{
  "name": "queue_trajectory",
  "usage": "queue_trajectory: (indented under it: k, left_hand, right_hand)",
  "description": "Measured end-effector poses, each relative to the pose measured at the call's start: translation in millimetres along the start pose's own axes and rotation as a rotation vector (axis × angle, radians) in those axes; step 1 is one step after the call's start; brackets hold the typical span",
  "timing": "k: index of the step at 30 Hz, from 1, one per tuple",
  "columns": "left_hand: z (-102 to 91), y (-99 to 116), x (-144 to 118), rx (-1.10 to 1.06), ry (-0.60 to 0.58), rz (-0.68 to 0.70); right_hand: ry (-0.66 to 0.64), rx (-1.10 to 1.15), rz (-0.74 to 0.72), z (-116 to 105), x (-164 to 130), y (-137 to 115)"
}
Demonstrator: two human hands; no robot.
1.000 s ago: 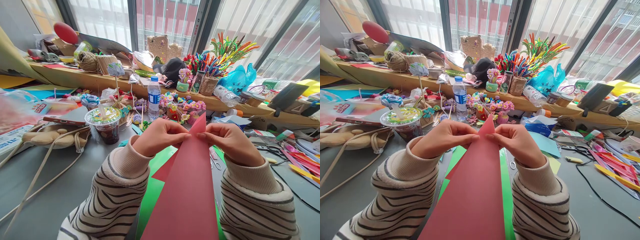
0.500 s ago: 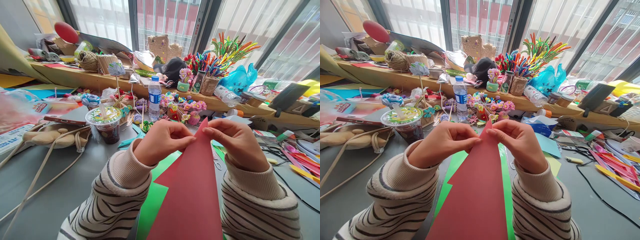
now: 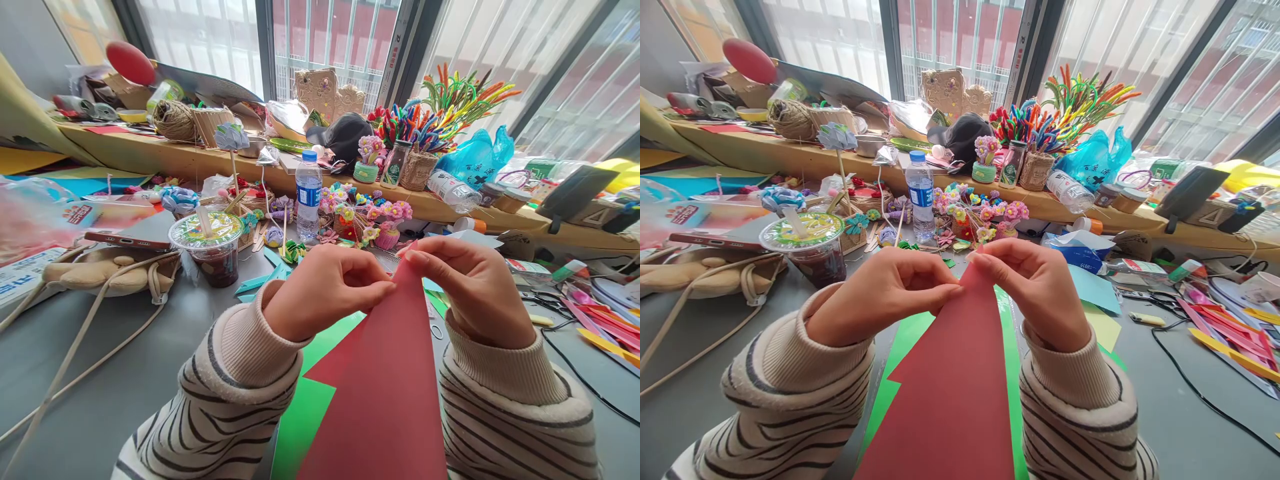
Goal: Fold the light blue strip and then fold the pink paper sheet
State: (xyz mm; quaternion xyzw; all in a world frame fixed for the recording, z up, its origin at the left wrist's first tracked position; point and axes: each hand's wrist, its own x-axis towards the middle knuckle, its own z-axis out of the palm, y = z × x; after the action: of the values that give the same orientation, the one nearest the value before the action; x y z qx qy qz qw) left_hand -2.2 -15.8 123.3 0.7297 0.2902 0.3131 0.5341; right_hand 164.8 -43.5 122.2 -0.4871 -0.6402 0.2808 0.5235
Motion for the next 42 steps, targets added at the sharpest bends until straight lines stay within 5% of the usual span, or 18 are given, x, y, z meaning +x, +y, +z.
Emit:
queue_trajectory:
  k: [42]
  left_hand:
    - [-1.1, 0.5, -0.2, -0.025, -0.062, -0.034]
  right_hand:
    - [0.065, 0.052, -0.063, 4.0, -1.0, 0.1]
